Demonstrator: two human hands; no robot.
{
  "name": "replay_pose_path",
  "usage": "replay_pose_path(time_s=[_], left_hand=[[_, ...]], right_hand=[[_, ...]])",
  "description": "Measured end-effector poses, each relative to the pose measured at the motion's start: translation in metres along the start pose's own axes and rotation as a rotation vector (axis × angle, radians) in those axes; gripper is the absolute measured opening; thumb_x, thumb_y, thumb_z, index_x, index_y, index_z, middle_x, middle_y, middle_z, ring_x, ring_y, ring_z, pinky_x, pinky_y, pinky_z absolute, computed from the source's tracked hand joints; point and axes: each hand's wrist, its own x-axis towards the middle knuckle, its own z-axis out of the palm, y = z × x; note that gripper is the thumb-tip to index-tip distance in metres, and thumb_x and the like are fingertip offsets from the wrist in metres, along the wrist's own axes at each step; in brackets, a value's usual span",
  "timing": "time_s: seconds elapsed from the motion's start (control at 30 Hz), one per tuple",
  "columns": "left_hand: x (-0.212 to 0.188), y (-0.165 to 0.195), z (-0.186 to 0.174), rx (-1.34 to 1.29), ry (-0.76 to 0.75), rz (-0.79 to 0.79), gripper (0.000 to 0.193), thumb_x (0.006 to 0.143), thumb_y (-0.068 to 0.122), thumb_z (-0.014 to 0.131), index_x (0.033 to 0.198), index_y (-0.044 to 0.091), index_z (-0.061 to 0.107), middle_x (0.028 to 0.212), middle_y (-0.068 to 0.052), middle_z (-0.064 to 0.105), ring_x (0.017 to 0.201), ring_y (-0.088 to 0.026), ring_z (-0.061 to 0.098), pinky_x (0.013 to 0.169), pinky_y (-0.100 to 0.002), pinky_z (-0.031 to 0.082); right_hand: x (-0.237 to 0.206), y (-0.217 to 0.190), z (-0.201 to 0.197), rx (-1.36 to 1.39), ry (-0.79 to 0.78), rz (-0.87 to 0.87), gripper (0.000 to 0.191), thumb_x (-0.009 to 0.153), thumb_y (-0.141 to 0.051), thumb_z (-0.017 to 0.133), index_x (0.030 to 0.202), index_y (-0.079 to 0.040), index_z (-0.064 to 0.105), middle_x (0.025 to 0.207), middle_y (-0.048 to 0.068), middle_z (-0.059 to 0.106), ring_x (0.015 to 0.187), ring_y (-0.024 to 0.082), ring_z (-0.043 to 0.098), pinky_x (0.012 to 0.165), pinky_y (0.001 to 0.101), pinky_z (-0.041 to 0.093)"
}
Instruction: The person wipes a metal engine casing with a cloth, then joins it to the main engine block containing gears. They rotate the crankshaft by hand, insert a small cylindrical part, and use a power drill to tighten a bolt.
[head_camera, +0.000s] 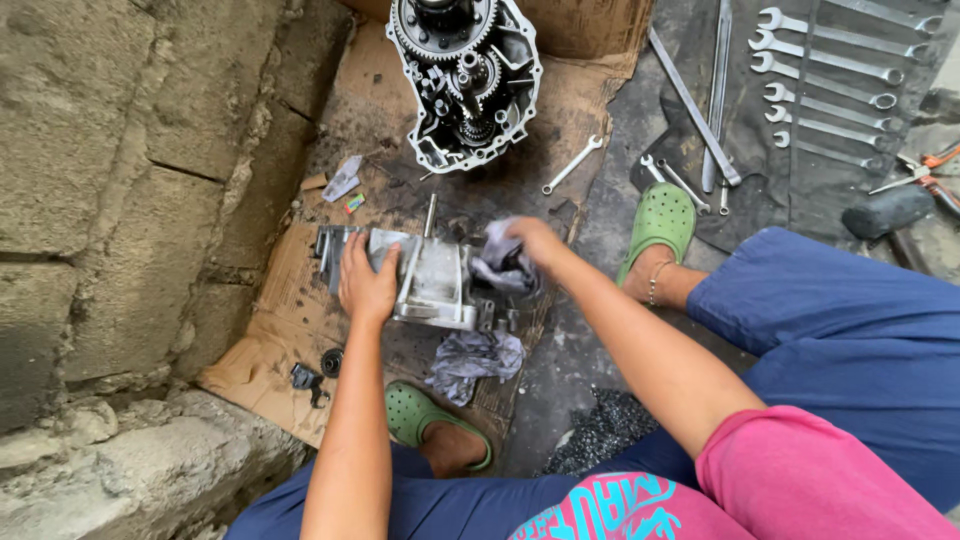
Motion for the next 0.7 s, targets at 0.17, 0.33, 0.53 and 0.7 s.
replay_pose_path(time_s=[0.17, 0.33, 0.53, 0.7], left_hand=[[-0.001, 0.007, -0.009, 0.0, -0.007, -0.004, 0.076, 0.091, 0.06, 0.062, 0.148, 0.013, 0.05, 0.161, -0.006, 0.041, 0.149, -0.028, 0.035, 0.118, -0.046, 0.029], [-0.004, 0.012, -0.018, 0.007, -0.016, -0.022, 0.077, 0.091, 0.062, 0.062, 0.148, 0.013, 0.05, 0.162, -0.006, 0.04, 0.15, -0.027, 0.034, 0.118, -0.046, 0.028], [-0.014, 0.012, -0.02, 0.003, -0.012, -0.036, 0.075, 0.091, 0.062, 0.061, 0.148, 0.015, 0.051, 0.162, -0.005, 0.041, 0.15, -0.027, 0.035, 0.119, -0.045, 0.029], [-0.017, 0.015, -0.026, 0.015, -0.029, -0.045, 0.076, 0.09, 0.062, 0.061, 0.149, 0.015, 0.05, 0.161, -0.004, 0.04, 0.149, -0.026, 0.034, 0.117, -0.047, 0.029]], right_hand=[[-0.018, -0.006, 0.002, 0.406, 0.136, 0.167, 0.039, 0.092, -0.037, 0.046, 0.099, -0.01, 0.072, 0.092, 0.008, 0.076, 0.082, 0.024, 0.073, 0.073, 0.0423, 0.059], [-0.028, 0.002, 0.001, 0.035, 0.122, -0.101, 0.034, 0.097, -0.033, 0.055, 0.104, -0.006, 0.074, 0.101, 0.009, 0.073, 0.089, 0.019, 0.068, 0.081, 0.0321, 0.054], [-0.025, -0.006, 0.04, -0.047, 0.512, 0.037, 0.033, 0.089, -0.031, 0.072, 0.116, -0.019, 0.057, 0.109, 0.01, 0.069, 0.107, 0.029, 0.064, 0.086, 0.0425, 0.054], [-0.068, 0.019, 0.105, -0.732, 0.499, -0.47, 0.038, 0.085, -0.03, 0.076, 0.115, -0.007, 0.069, 0.11, 0.02, 0.068, 0.107, 0.038, 0.064, 0.091, 0.0443, 0.051]])
